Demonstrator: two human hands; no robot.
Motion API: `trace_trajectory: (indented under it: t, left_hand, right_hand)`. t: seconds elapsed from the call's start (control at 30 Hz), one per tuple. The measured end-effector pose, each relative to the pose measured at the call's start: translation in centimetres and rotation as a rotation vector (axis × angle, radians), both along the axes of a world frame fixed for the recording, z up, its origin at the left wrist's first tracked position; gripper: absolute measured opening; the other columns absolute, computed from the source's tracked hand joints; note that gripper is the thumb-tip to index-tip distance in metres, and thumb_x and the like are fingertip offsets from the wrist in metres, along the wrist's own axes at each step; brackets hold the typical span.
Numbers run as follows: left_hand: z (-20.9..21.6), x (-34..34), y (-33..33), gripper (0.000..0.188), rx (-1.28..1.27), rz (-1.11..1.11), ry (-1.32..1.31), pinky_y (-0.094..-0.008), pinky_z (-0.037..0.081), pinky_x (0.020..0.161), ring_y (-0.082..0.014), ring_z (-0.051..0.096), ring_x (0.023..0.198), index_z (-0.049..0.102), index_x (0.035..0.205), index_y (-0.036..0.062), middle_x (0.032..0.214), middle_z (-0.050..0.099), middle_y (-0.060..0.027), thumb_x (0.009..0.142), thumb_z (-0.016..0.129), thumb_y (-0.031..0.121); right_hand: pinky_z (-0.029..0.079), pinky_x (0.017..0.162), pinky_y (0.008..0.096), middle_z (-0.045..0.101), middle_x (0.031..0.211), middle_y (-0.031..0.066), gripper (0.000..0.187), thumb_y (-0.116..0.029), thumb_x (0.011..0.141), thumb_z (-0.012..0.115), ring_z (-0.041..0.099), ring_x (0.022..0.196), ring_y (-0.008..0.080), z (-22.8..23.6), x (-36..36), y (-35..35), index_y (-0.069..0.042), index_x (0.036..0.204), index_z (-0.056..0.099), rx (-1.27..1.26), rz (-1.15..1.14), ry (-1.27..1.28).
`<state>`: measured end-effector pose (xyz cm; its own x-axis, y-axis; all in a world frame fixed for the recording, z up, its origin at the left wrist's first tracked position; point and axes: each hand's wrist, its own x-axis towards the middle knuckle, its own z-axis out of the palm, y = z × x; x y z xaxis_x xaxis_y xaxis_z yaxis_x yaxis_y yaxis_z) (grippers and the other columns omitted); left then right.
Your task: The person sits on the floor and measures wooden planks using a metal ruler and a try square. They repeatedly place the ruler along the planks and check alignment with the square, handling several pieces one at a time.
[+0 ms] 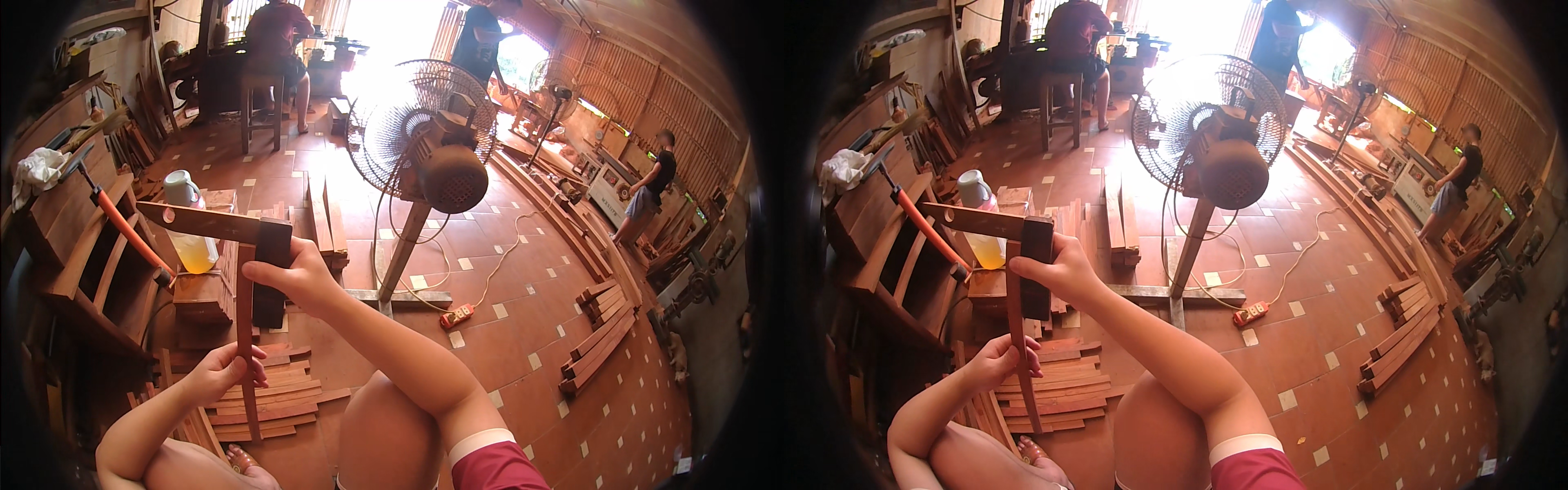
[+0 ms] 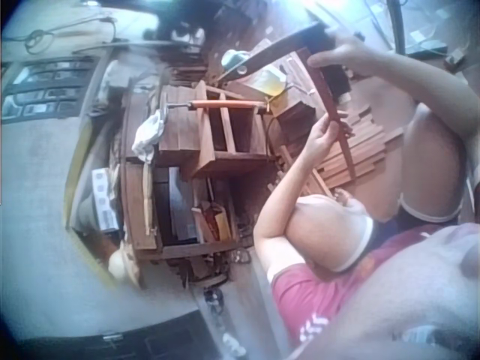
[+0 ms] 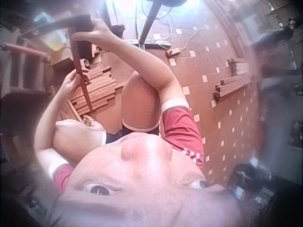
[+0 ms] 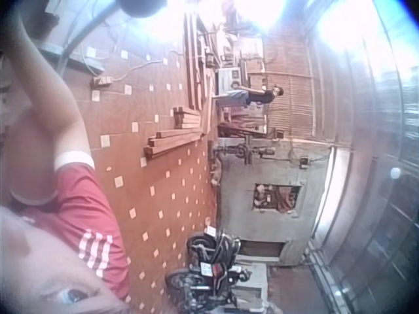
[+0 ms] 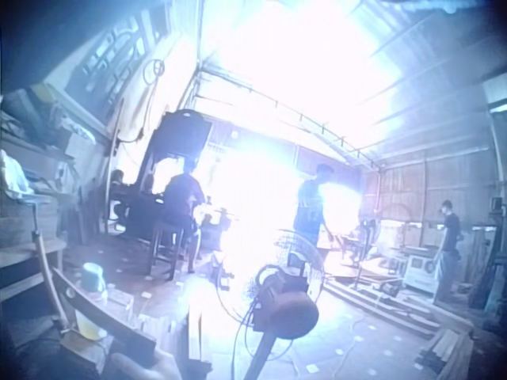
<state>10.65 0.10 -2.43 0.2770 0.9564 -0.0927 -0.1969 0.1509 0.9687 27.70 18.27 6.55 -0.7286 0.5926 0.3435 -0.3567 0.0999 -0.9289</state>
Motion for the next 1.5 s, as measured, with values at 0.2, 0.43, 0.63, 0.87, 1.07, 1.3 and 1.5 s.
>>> trace_trajectory:
  t: [0.2,0.43,0.63,0.87,1.07,1.3,1.5]
  left_hand:
    - [-0.1,0.0,-0.1,0.05,-0.054,-0.004,-0.006,-0.0385,0.053,0.091,-0.0229,0.066,0.098,0.051,0.127,0.0033,0.1,0.064,-0.0109,0.1,0.052,0.045]
    - [0.1,-0.2,-0.2,0.049,-0.041,-0.009,-0.009,-0.0373,0.053,0.087,-0.0217,0.066,0.092,0.051,0.127,0.0043,0.096,0.063,-0.0098,0.101,0.052,0.046]
    - [0.1,-0.3,-0.4,0.049,-0.042,0.003,0.001,-0.0358,0.052,0.085,-0.0202,0.065,0.09,0.051,0.127,0.0051,0.094,0.062,-0.0087,0.101,0.052,0.046]
    - [0.5,-0.3,-0.3,0.05,-0.06,0.051,0.03,-0.0381,0.053,0.085,-0.0198,0.063,0.089,0.052,0.123,0.004,0.093,0.063,-0.0086,0.098,0.056,0.048]
    - [0.0,-0.4,0.1,0.04,0.057,0.143,0.162,-0.0308,0.05,0.081,-0.0122,0.059,0.083,0.054,0.118,0.0059,0.091,0.061,-0.0027,0.101,0.056,0.042]
    - [0.3,0.2,0.1,0.026,0.143,0.374,0.441,-0.0269,0.049,0.069,-0.008,0.057,0.075,0.057,0.11,0.0046,0.082,0.059,-0.0001,0.098,0.062,0.027]
    - [2.0,0.2,-0.6,0.027,0.303,0.536,0.733,-0.0291,0.047,0.063,-0.0106,0.052,0.065,0.06,0.103,0.0026,0.073,0.06,-0.0061,0.094,0.069,0.026]
  right_hand:
    - [0.052,0.075,0.0255,0.07,0.094,0.0028,0.035,-0.02,0.083,0.081,0.063,0.083,0.0083,-0.5,-0.1,0.1,0.001,0.107,0.067,-0.031,-0.016,-0.006]
    - [0.053,0.075,0.0257,0.07,0.094,0.0035,0.036,-0.021,0.083,0.081,0.064,0.083,0.0087,-1.0,-0.3,0.2,0.001,0.107,0.067,-0.028,-0.031,-0.002]
    - [0.053,0.076,0.0261,0.07,0.096,0.0042,0.037,-0.022,0.083,0.081,0.064,0.085,0.0093,-0.9,-0.3,0.2,0.002,0.108,0.067,-0.006,-0.033,0.004]
    - [0.053,0.076,0.0261,0.07,0.096,0.004,0.036,-0.022,0.083,0.081,0.063,0.085,0.0088,-0.5,0.2,0.3,0.002,0.108,0.068,0.056,-0.072,-0.029]
    - [0.052,0.074,0.0257,0.071,0.093,0.0028,0.034,-0.023,0.084,0.08,0.062,0.083,0.0078,-0.7,0.4,0.8,0.001,0.106,0.069,0.063,-0.107,-0.03]
    - [0.051,0.072,0.0247,0.069,0.091,0.0025,0.032,-0.024,0.085,0.08,0.062,0.081,0.0083,-0.9,0.9,1.2,-0.001,0.104,0.069,0.051,-0.138,-0.111]
    - [0.05,0.07,0.0242,0.067,0.089,-0.0003,0.031,-0.026,0.087,0.079,0.06,0.079,0.007,-1.4,1.0,1.8,-0.001,0.102,0.069,-0.029,-0.102,-0.086]
